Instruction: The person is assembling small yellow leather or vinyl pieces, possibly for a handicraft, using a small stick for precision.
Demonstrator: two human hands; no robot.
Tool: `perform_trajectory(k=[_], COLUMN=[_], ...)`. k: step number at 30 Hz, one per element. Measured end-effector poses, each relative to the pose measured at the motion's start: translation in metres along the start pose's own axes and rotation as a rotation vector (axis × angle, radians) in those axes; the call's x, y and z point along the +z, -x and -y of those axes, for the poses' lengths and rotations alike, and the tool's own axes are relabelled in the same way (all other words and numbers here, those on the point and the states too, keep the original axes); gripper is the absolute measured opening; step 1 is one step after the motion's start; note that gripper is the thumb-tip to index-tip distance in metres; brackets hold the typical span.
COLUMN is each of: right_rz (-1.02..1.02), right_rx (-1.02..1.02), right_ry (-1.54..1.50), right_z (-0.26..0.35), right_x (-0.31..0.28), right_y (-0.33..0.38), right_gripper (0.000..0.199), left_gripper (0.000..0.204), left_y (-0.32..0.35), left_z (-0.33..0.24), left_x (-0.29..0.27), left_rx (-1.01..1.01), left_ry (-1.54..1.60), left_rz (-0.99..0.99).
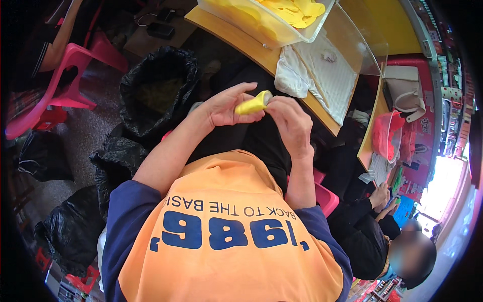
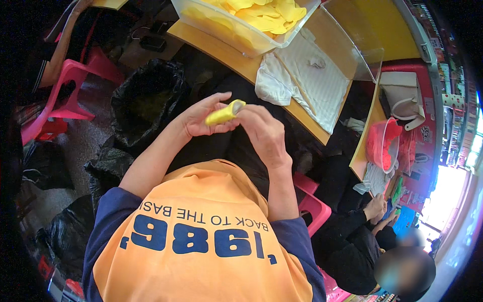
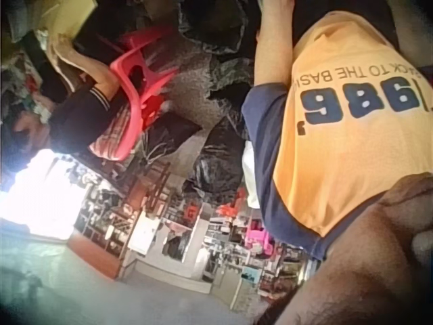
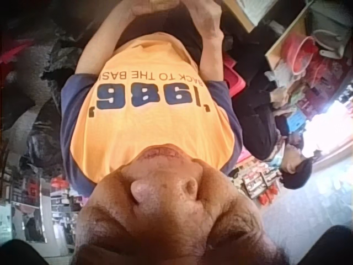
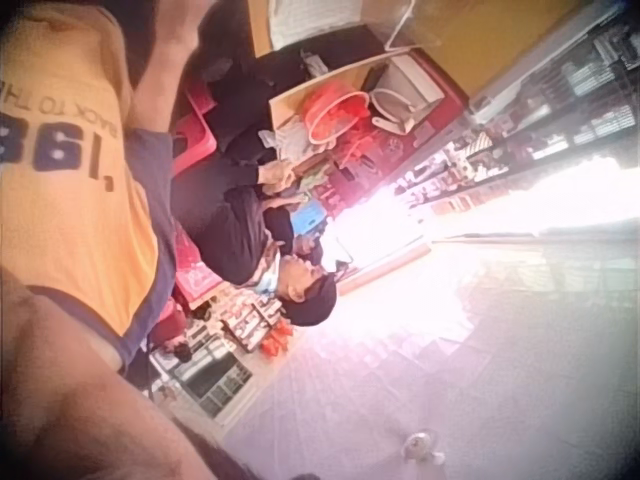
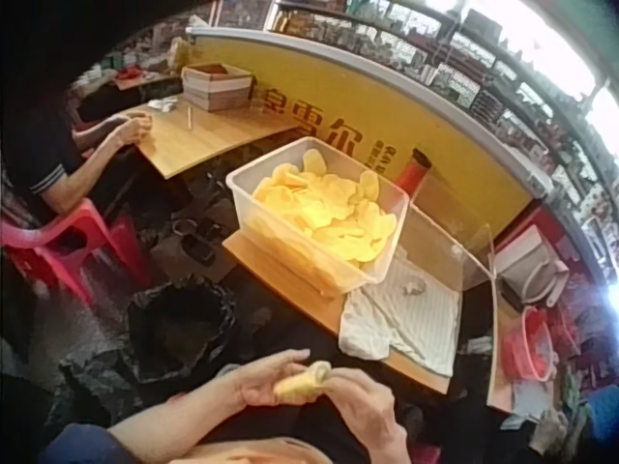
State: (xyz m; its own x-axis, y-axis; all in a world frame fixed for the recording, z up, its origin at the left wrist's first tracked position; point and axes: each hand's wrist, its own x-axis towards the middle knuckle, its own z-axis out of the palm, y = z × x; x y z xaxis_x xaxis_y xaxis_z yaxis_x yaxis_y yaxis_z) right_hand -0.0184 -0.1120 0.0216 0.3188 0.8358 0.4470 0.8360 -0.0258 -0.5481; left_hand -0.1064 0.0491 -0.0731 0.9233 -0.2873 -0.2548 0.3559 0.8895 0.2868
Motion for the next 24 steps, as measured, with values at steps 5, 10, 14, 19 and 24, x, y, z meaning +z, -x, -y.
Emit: perform_trajectory(k=[5, 10, 14, 19, 24], right_rz=[0.062, -0.077, -0.026, 0.083, 0.132], right_rx=[-0.174, -0.005, -0.047, 0.010, 0.094], right_ry=[0.025, 0.096, 0.167, 0.283, 0.406], right_z=[-0.002, 0.002, -0.002, -0.004, -0.006], right_x=[0.006, 0.010, 0.019, 0.023, 0.029], right_y=[-0.001, 0.000, 0.003, 0.006, 0.007], right_gripper=[0.017, 0.023, 0.023, 0.020, 0.023], left_gripper=[0.033, 0.029, 0.028, 0.028, 0.024], left_y=[0.003, -0.003, -0.005, -0.005, -0.011], left_z=[0.003, 0.001, 0.004, 0.003, 0.008], left_x=[0.010, 0.005, 0.004, 0.004, -0.001], left_rx=[0.022, 0.177, 0.201, 0.248, 0.362], left_ry=[-0.008, -0.099, -0.073, -0.117, -0.184], left_rz=[-0.078, -0.165, -0.178, -0.223, -0.335])
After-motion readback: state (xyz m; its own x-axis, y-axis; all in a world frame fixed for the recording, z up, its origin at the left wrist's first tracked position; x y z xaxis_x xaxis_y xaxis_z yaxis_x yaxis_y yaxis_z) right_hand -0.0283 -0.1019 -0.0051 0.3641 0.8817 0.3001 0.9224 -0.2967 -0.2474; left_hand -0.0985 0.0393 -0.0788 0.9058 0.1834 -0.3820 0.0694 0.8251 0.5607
